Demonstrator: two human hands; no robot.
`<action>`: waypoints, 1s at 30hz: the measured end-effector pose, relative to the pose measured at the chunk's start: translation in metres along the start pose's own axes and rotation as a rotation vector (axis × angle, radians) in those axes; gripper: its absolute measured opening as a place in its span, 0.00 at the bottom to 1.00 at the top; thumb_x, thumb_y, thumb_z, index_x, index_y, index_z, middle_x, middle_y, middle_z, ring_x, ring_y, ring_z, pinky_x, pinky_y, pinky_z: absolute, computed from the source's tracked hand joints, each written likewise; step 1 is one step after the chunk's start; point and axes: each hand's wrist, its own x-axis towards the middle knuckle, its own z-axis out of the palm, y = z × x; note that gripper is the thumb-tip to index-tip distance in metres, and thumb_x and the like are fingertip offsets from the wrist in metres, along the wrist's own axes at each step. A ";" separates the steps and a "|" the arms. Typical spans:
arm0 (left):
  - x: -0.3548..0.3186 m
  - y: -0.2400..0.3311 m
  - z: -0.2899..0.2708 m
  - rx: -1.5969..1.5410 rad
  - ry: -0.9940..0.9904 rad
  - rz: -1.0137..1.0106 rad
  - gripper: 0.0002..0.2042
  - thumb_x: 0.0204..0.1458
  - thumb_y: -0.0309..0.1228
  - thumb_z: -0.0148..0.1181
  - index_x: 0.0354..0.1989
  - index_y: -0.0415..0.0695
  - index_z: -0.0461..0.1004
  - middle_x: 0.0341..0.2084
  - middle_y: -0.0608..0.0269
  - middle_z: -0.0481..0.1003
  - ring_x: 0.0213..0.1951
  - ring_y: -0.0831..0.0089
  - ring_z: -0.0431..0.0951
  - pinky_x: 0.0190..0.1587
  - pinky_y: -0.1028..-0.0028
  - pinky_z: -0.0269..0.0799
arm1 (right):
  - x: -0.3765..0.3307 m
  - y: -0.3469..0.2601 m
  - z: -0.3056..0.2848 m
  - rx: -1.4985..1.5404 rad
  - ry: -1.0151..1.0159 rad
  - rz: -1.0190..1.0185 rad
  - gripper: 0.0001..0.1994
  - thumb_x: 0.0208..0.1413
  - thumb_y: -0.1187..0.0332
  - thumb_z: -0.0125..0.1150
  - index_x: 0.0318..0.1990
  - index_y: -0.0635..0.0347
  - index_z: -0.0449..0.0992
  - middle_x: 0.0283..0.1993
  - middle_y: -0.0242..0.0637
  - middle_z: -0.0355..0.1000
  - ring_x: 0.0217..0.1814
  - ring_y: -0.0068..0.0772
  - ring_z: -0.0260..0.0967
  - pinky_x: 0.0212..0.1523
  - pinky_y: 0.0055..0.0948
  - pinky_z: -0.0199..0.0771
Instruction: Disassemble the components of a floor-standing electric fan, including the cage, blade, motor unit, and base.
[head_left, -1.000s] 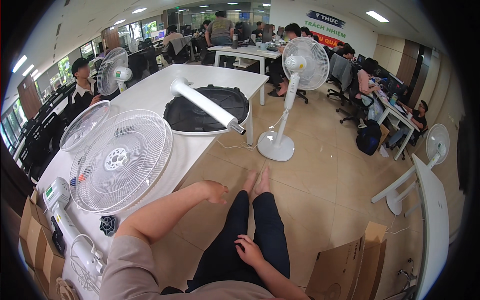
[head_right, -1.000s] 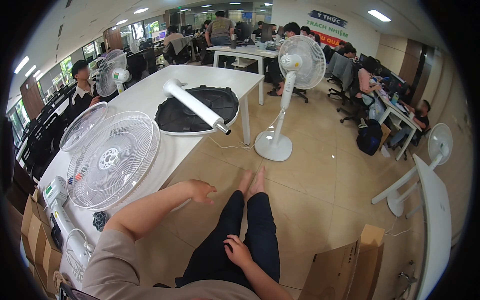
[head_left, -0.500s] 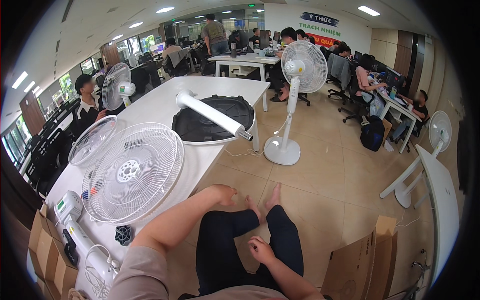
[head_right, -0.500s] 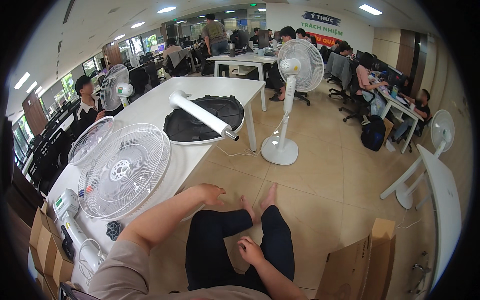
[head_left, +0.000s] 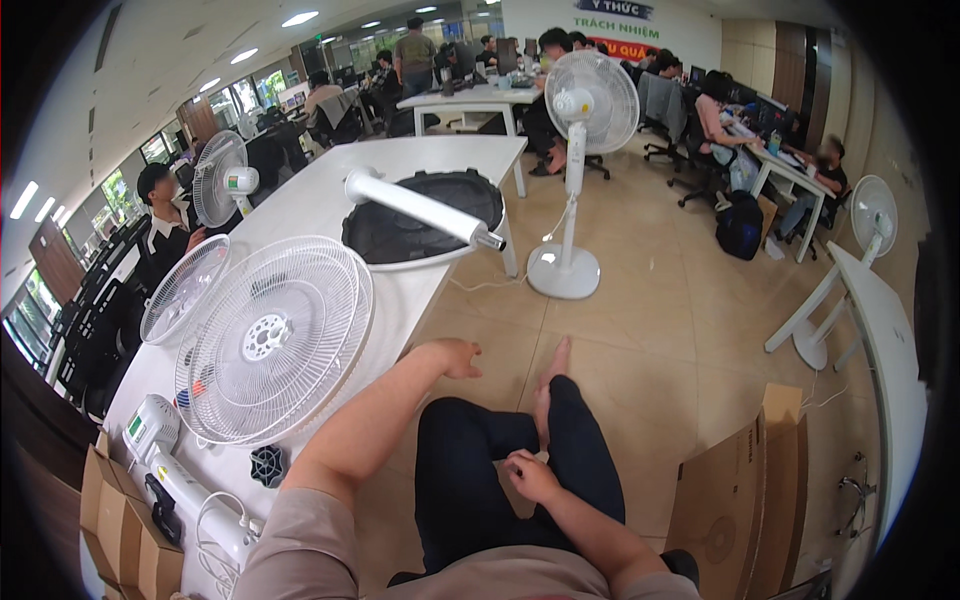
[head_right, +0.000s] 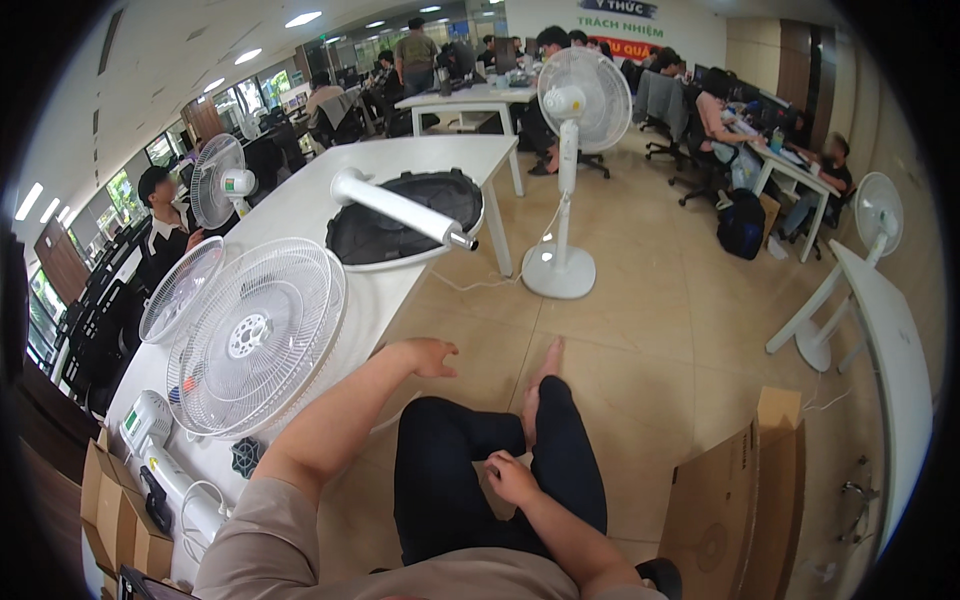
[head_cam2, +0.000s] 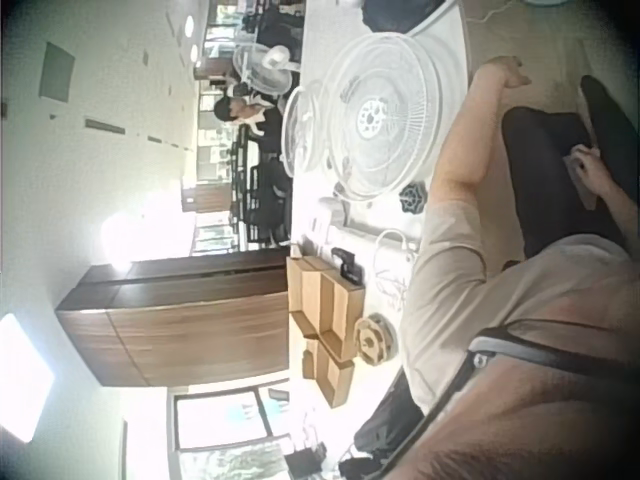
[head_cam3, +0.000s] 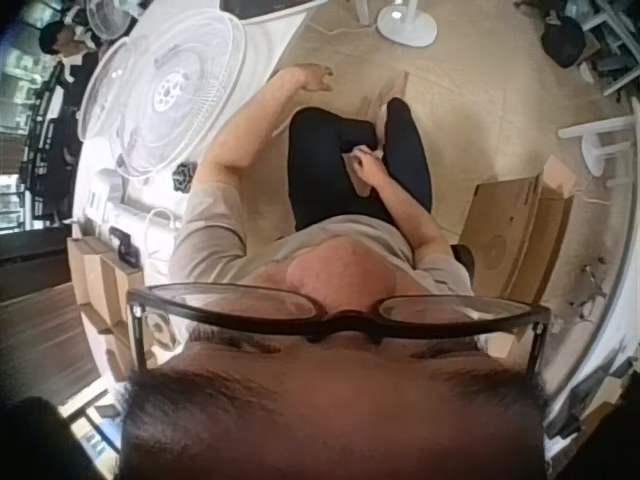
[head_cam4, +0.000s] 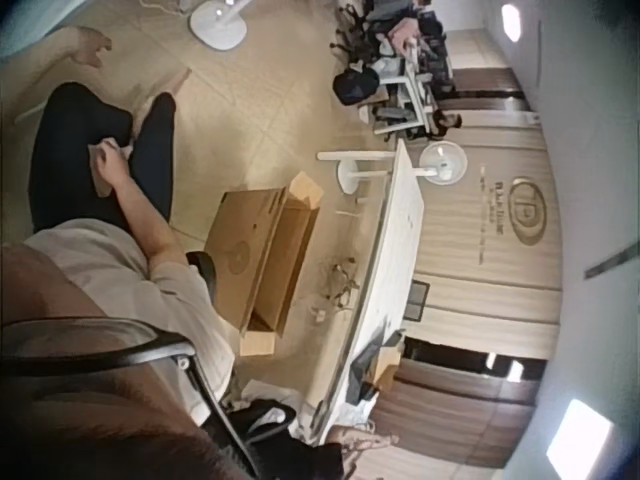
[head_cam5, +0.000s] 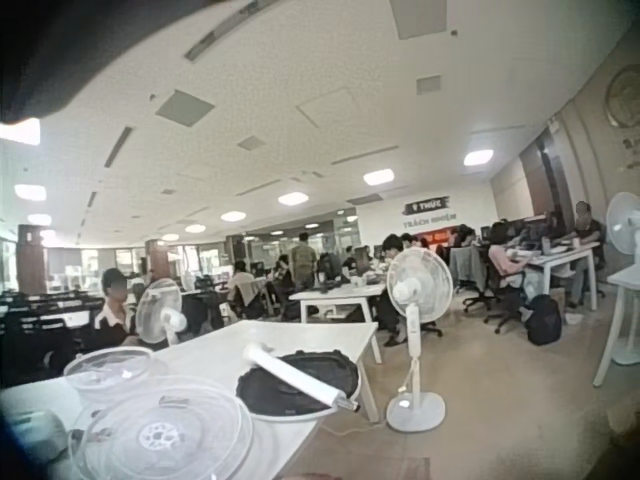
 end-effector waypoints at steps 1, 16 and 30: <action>0.003 0.009 -0.003 0.020 -0.016 0.019 0.36 0.59 0.53 0.62 0.72 0.45 0.65 0.63 0.46 0.74 0.65 0.49 0.73 0.68 0.58 0.68 | -0.005 0.001 -0.002 -0.002 0.026 0.001 0.07 0.61 0.71 0.63 0.45 0.59 0.78 0.54 0.40 0.74 0.51 0.50 0.78 0.52 0.41 0.79; 0.003 0.029 -0.012 0.018 -0.066 -0.009 0.31 0.59 0.50 0.64 0.65 0.42 0.74 0.66 0.40 0.70 0.65 0.46 0.73 0.68 0.58 0.69 | 0.008 -0.020 -0.079 0.062 0.424 -0.062 0.07 0.61 0.73 0.65 0.45 0.59 0.80 0.52 0.43 0.78 0.47 0.47 0.79 0.48 0.38 0.81; 0.116 0.187 0.222 -0.579 0.259 0.264 0.25 0.61 0.40 0.64 0.65 0.46 0.72 0.59 0.51 0.76 0.62 0.53 0.76 0.64 0.59 0.72 | -0.299 0.044 -0.335 -1.122 0.884 1.032 0.36 0.51 0.66 0.75 0.69 0.55 0.66 0.67 0.48 0.68 0.69 0.49 0.67 0.71 0.55 0.60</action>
